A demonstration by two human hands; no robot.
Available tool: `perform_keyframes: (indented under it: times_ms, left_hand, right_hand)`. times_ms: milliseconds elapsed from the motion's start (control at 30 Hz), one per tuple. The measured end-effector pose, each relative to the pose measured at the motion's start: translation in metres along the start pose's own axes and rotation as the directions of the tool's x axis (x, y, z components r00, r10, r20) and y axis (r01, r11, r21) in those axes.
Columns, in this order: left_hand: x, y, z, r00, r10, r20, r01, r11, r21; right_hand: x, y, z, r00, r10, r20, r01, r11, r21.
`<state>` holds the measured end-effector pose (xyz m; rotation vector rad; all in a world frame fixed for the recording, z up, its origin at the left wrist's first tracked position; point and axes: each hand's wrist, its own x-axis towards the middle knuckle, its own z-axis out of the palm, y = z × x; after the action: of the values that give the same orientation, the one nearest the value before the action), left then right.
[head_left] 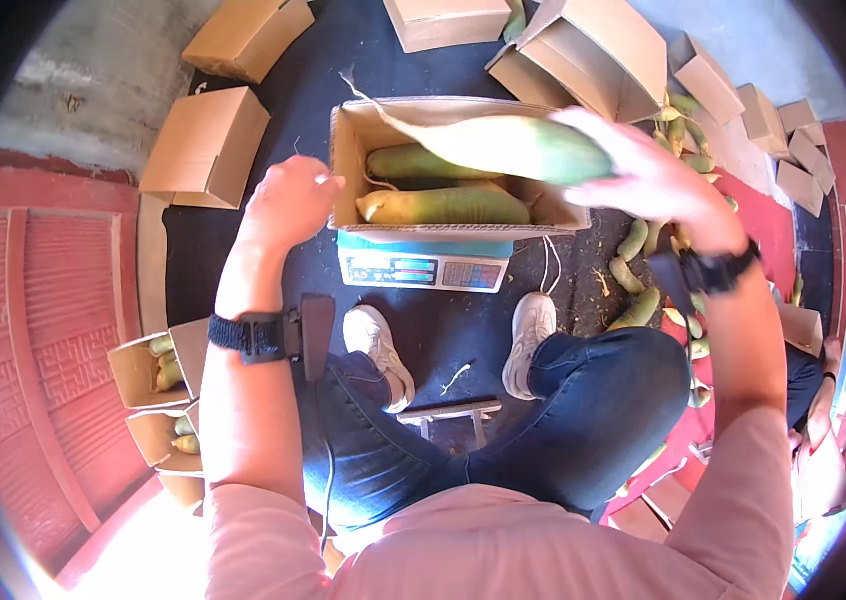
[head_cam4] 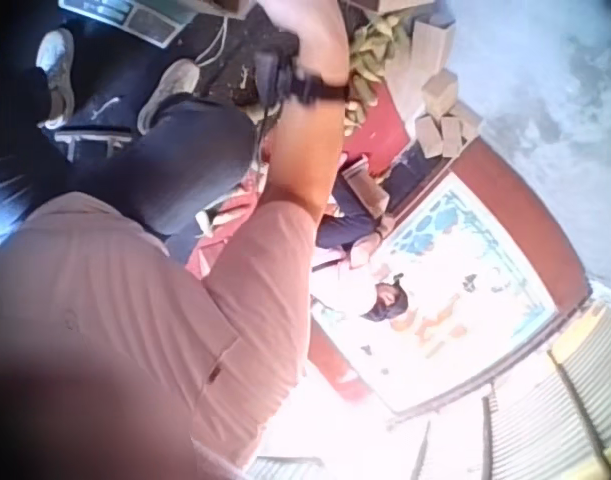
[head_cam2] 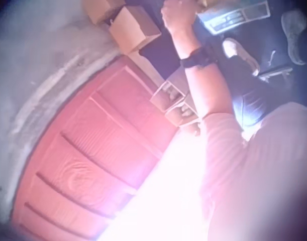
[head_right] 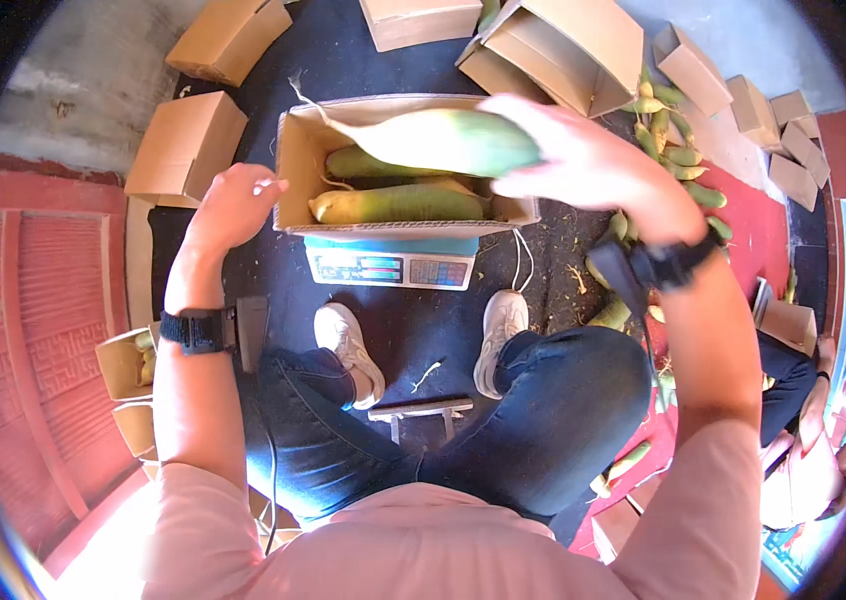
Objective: The person picks up green vegetables from a pile on the floor and places them into a cardboard box resting on a digital scale. After filling the box, the person moves it aside and repeats the process with a new empty box. The task involves repetitive picking, weighing, and packing of the produce.
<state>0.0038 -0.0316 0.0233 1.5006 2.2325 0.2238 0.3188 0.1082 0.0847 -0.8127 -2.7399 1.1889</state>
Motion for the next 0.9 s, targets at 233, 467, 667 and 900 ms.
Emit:
perform_keyframes:
  times_ms: [233,467,667,900]
  left_hand:
    - [0.006,0.012,0.005,0.999,-0.048,-0.013,0.048,0.996,0.076]
    - [0.002,0.012,0.000,0.997,-0.069,0.026,0.066,0.992,0.107]
    - [-0.004,0.015,-0.006,0.997,-0.064,0.051,0.056,0.989,0.134]
    - [-0.004,0.017,-0.004,0.998,-0.045,0.050,0.037,0.988,0.151]
  right_hand:
    - [0.101,0.045,0.081,0.883,0.317,0.347,-0.226,0.934,-0.278]
    - [0.109,0.040,0.081,0.917,0.268,0.296,-0.081,0.851,-0.518]
    - [0.113,0.038,0.074,0.908,0.246,0.339,-0.122,0.929,-0.350]
    - [0.111,0.041,0.087,0.910,0.275,0.310,-0.107,0.879,-0.465]
